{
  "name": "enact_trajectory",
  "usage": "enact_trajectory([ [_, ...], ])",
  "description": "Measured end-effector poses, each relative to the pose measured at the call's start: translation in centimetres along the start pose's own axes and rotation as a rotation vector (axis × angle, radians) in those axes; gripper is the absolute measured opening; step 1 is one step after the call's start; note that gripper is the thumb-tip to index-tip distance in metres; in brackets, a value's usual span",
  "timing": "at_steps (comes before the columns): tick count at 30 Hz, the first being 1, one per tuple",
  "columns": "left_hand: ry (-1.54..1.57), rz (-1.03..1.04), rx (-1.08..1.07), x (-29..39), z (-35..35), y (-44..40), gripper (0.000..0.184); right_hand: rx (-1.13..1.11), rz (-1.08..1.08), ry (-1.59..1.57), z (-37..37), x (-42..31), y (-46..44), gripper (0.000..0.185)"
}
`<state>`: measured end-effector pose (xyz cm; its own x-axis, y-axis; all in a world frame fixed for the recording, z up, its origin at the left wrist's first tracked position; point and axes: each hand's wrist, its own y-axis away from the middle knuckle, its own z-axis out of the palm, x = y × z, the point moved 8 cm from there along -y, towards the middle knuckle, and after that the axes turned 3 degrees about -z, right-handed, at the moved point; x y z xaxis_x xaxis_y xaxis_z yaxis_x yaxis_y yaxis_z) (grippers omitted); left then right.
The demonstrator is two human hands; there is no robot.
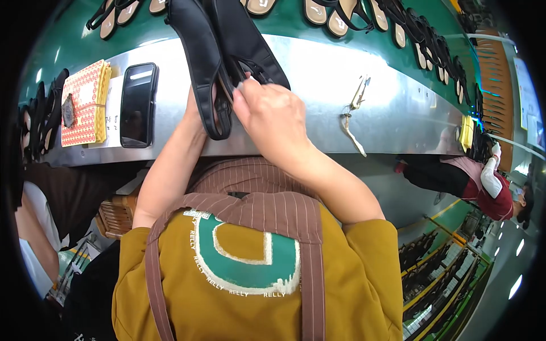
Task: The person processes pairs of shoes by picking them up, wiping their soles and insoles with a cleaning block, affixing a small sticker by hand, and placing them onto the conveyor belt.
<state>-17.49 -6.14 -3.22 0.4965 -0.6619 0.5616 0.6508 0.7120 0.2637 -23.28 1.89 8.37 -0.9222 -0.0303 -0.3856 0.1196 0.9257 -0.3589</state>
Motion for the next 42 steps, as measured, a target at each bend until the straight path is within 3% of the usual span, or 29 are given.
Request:
enact_trajectory([
  [2,0.100,-0.068,0.073,-0.2,-0.1,0.1,0.048,0.104,-0.024,-0.006,-0.2,-0.3,-1.2,0.016],
  [6,0.041,-0.067,0.022,0.0,-0.3,0.3,0.050,0.153,-0.025,-0.029,-0.2,-0.5,-0.7,0.017],
  [8,0.022,0.020,-0.069,-0.2,-0.8,-0.4,0.050,0.029,-0.002,0.011,-0.4,-0.2,2.0,0.019],
  [9,-0.016,0.008,-0.010,0.1,-0.6,0.0,0.049,-0.095,0.014,0.067,-0.1,0.1,3.4,0.019],
  [13,-0.044,0.051,-0.053,0.2,-0.4,-0.2,0.047,-0.194,0.045,0.025,-0.8,0.7,4.5,0.019],
  [15,-0.029,0.042,-0.038,-0.1,-0.7,-0.1,0.047,0.048,0.062,-0.077,-2.3,0.6,2.9,0.021],
  [22,0.000,-0.022,0.058,-0.9,-2.4,-0.4,0.046,0.189,0.014,0.031,-0.4,-0.4,-0.7,0.025],
  [24,0.030,-0.005,-0.016,-0.5,-0.9,-0.3,0.047,0.196,-0.005,0.000,-1.4,0.0,0.0,0.027],
  [26,-0.029,0.028,-0.033,0.1,0.2,0.3,0.048,-0.210,0.004,0.118,-1.3,0.0,1.2,0.029],
  [28,0.019,-0.011,-0.030,-0.3,-0.4,0.0,0.046,-0.187,0.016,0.164,-1.4,0.6,1.1,0.029],
  [30,-0.038,-0.010,0.001,-0.3,-0.7,0.0,0.041,0.115,-0.015,0.086,-2.5,1.1,0.2,0.028],
  [42,-0.076,0.020,0.060,-0.2,-1.0,0.2,0.032,0.077,-0.001,0.182,-1.2,1.3,-0.2,0.027],
])
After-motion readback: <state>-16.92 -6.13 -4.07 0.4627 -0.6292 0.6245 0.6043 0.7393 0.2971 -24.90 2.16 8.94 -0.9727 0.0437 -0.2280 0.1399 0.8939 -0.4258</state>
